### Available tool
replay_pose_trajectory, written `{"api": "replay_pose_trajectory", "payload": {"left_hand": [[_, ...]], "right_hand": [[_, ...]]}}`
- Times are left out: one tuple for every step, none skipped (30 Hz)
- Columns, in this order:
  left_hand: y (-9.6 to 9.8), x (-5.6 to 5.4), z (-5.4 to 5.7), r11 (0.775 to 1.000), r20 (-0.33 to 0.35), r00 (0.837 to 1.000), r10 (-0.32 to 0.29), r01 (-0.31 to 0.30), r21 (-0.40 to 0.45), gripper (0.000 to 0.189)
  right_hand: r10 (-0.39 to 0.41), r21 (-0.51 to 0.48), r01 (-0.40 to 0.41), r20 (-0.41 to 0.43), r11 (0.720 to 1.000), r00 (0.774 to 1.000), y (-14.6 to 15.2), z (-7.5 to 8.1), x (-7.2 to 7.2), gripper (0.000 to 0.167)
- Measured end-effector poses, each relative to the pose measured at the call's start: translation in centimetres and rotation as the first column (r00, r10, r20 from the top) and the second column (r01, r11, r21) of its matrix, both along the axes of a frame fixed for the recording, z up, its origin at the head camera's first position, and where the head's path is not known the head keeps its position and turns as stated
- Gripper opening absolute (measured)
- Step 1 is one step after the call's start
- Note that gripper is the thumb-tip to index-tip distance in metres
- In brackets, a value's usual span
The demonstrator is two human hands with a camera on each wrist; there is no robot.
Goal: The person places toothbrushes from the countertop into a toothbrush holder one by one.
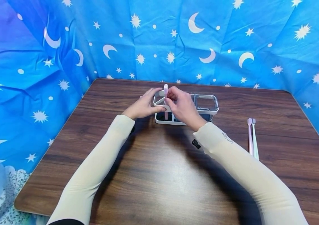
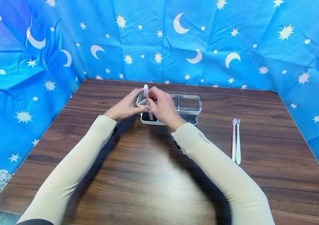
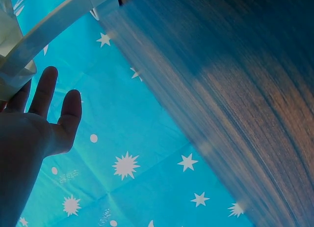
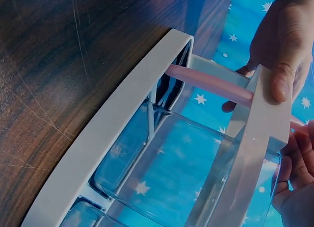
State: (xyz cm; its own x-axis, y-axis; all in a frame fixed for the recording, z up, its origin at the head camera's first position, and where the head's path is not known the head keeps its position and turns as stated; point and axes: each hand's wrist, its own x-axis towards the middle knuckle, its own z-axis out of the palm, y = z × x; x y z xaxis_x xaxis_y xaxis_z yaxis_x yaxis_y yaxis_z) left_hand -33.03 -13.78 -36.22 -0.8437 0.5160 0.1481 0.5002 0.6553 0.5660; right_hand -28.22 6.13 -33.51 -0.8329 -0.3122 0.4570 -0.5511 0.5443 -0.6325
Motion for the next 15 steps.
{"api": "replay_pose_trajectory", "payload": {"left_hand": [[0.02, -0.01, -0.03, 1.0, 0.001, 1.0, -0.002, 0.002, 0.003, 0.084], [0.04, 0.0, -0.05, 1.0, 0.003, 1.0, -0.003, 0.003, 0.007, 0.084], [0.06, -0.01, -0.06, 1.0, 0.003, 1.0, -0.005, 0.005, 0.011, 0.084], [0.06, -0.03, -0.06, 1.0, 0.003, 1.0, -0.007, 0.006, 0.015, 0.085], [0.06, -0.04, -0.03, 1.0, 0.005, 1.0, -0.009, 0.009, 0.02, 0.085], [0.05, -0.05, -0.02, 1.0, 0.005, 1.0, -0.009, 0.009, 0.022, 0.085], [0.04, -0.06, 0.0, 1.0, 0.007, 1.0, -0.008, 0.008, 0.023, 0.085], [0.0, -0.08, -0.01, 1.0, 0.008, 1.0, -0.005, 0.005, 0.02, 0.085], [-0.03, -0.11, -0.03, 1.0, 0.008, 1.0, -0.004, 0.004, 0.017, 0.086], [-0.05, -0.1, -0.03, 1.0, 0.009, 1.0, -0.002, 0.002, 0.015, 0.086], [-0.07, -0.07, 0.0, 1.0, 0.009, 1.0, -0.001, 0.001, 0.014, 0.086], [-0.07, -0.05, 0.02, 1.0, 0.009, 1.0, 0.0, 0.0, 0.012, 0.086], [-0.08, -0.03, 0.04, 1.0, 0.008, 1.0, 0.001, -0.001, 0.011, 0.085], [-0.09, 0.01, 0.08, 1.0, 0.008, 1.0, 0.0, 0.0, 0.012, 0.085], [-0.09, 0.03, 0.12, 1.0, 0.007, 1.0, -0.001, 0.001, 0.012, 0.085]], "right_hand": [[0.0, 0.003, 0.0, 0.006, 1.0, 1.0, 0.01, -0.01, 0.0, 0.017], [-0.004, 0.009, 0.004, 0.011, 1.0, 1.0, 0.02, 0.0, 0.0, 0.017], [-0.004, 0.009, 0.004, 0.018, 1.0, 1.0, 0.04, 0.01, 0.0, 0.017], [-0.005, 0.007, 0.005, 0.021, 1.0, 1.0, 0.06, 0.02, 0.0, 0.018], [-0.006, 0.006, 0.005, 0.021, 1.0, 1.0, 0.07, 0.03, 0.0, 0.018], [-0.005, 0.005, 0.004, 0.022, 1.0, 1.0, 0.09, 0.04, -0.03, 0.018], [-0.003, 0.007, 0.003, 0.018, 1.0, 1.0, 0.12, 0.05, -0.04, 0.019], [-0.004, 0.015, 0.004, 0.017, 1.0, 1.0, 0.15, 0.08, 0.0, 0.02], [-0.004, 0.024, 0.004, 0.017, 1.0, 1.0, 0.19, 0.09, 0.05, 0.021], [-0.009, 0.039, 0.008, 0.012, 0.999, 1.0, 0.26, 0.08, 0.1, 0.023], [-0.015, 0.057, 0.014, 0.007, 0.998, 1.0, 0.35, 0.07, 0.16, 0.024], [-0.021, 0.073, 0.021, 0.002, 0.997, 1.0, 0.46, 0.06, 0.22, 0.027], [-0.028, 0.089, 0.029, -0.007, 0.996, 1.0, 0.6, 0.06, 0.27, 0.028], [-0.036, 0.099, 0.037, -0.01, 0.994, 0.999, 0.75, 0.07, 0.3, 0.03], [-0.04, 0.102, 0.041, -0.014, 0.994, 0.999, 0.93, 0.06, 0.31, 0.032]]}}
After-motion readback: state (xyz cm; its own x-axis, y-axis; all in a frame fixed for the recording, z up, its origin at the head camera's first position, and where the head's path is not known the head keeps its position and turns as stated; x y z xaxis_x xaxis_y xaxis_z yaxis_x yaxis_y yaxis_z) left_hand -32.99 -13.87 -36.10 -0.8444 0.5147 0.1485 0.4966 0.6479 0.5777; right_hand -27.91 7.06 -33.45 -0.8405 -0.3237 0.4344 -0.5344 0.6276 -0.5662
